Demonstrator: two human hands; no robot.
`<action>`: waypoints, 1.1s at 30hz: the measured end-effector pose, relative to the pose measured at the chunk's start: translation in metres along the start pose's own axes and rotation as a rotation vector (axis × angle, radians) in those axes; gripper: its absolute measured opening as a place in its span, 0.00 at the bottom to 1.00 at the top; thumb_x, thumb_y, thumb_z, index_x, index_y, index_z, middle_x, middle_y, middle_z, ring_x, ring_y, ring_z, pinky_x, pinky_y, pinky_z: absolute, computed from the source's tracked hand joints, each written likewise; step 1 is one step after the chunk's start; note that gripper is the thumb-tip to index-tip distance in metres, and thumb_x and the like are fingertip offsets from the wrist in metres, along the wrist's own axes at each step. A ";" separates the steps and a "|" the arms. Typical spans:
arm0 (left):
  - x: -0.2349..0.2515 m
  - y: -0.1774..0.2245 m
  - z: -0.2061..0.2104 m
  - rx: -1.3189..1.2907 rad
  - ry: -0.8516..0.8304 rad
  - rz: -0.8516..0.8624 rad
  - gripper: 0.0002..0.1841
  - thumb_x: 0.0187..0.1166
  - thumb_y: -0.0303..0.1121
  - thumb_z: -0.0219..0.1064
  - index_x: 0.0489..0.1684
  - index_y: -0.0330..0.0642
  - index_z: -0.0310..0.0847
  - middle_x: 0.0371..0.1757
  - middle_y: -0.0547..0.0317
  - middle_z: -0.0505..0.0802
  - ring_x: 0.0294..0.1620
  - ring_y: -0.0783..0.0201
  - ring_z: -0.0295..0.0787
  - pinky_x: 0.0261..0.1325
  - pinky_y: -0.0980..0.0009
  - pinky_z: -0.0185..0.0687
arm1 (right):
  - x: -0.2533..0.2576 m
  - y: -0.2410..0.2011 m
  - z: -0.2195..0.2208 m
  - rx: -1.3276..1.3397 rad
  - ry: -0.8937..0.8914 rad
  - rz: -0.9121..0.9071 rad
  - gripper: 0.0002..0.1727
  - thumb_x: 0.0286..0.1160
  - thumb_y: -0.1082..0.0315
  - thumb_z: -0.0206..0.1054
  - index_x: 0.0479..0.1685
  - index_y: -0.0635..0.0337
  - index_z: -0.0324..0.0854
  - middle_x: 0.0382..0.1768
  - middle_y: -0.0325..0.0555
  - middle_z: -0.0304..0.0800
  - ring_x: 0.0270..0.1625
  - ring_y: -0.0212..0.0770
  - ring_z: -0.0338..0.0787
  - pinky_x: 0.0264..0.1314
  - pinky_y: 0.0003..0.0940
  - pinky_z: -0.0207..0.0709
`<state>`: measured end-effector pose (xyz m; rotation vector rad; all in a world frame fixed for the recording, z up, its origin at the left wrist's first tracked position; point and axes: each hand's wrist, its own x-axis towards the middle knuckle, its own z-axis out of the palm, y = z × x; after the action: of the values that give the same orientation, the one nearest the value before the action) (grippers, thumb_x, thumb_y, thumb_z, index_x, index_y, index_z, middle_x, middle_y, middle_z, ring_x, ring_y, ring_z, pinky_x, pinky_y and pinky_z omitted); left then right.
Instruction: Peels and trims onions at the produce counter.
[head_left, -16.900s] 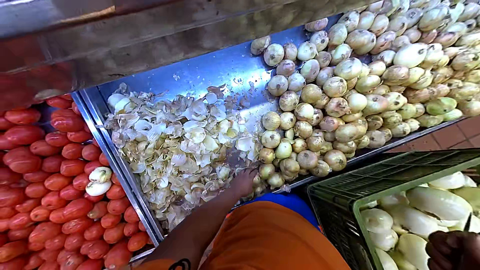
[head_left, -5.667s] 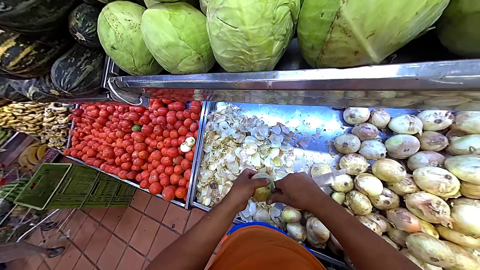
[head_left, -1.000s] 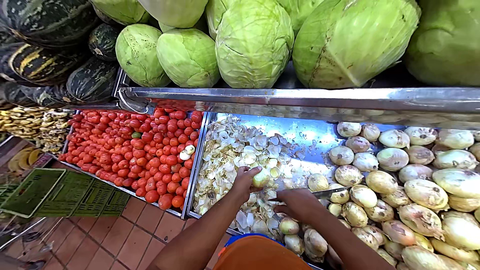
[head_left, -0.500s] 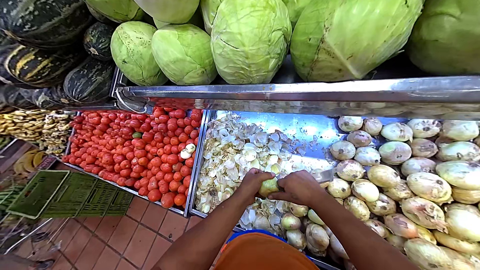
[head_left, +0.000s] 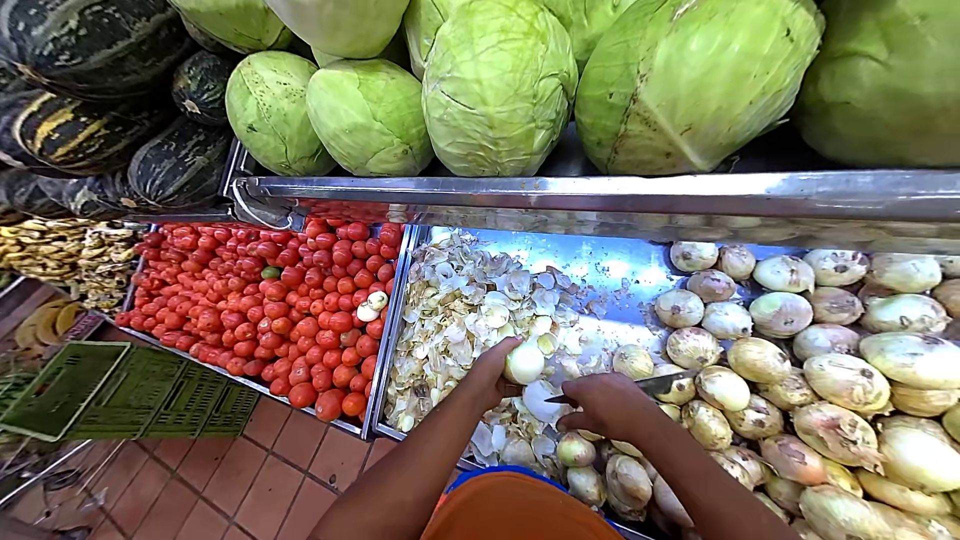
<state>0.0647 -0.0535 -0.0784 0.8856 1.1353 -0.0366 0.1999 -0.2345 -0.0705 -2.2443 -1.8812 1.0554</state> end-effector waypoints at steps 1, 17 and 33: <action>-0.004 0.002 -0.001 0.040 -0.005 0.017 0.31 0.82 0.57 0.63 0.74 0.42 0.75 0.62 0.38 0.89 0.54 0.45 0.91 0.52 0.51 0.89 | -0.004 0.001 -0.004 0.046 -0.029 0.019 0.34 0.74 0.31 0.66 0.47 0.57 0.83 0.40 0.52 0.90 0.49 0.56 0.91 0.52 0.63 0.80; -0.030 -0.013 0.013 0.279 0.011 0.171 0.30 0.72 0.37 0.77 0.68 0.36 0.67 0.49 0.39 0.90 0.45 0.50 0.91 0.48 0.55 0.89 | 0.001 -0.025 -0.009 0.064 0.058 0.181 0.46 0.66 0.15 0.52 0.34 0.55 0.84 0.32 0.48 0.89 0.44 0.53 0.91 0.47 0.58 0.81; -0.008 -0.010 0.008 -0.122 0.014 0.034 0.31 0.83 0.57 0.62 0.70 0.39 0.77 0.59 0.41 0.90 0.58 0.48 0.89 0.60 0.49 0.86 | 0.005 -0.032 0.026 -0.082 -0.003 0.062 0.44 0.81 0.24 0.44 0.42 0.61 0.83 0.39 0.60 0.91 0.49 0.63 0.92 0.49 0.66 0.80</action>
<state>0.0624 -0.0680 -0.0770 0.7975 1.1232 0.0664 0.1592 -0.2314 -0.0785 -2.3608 -1.9022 1.0083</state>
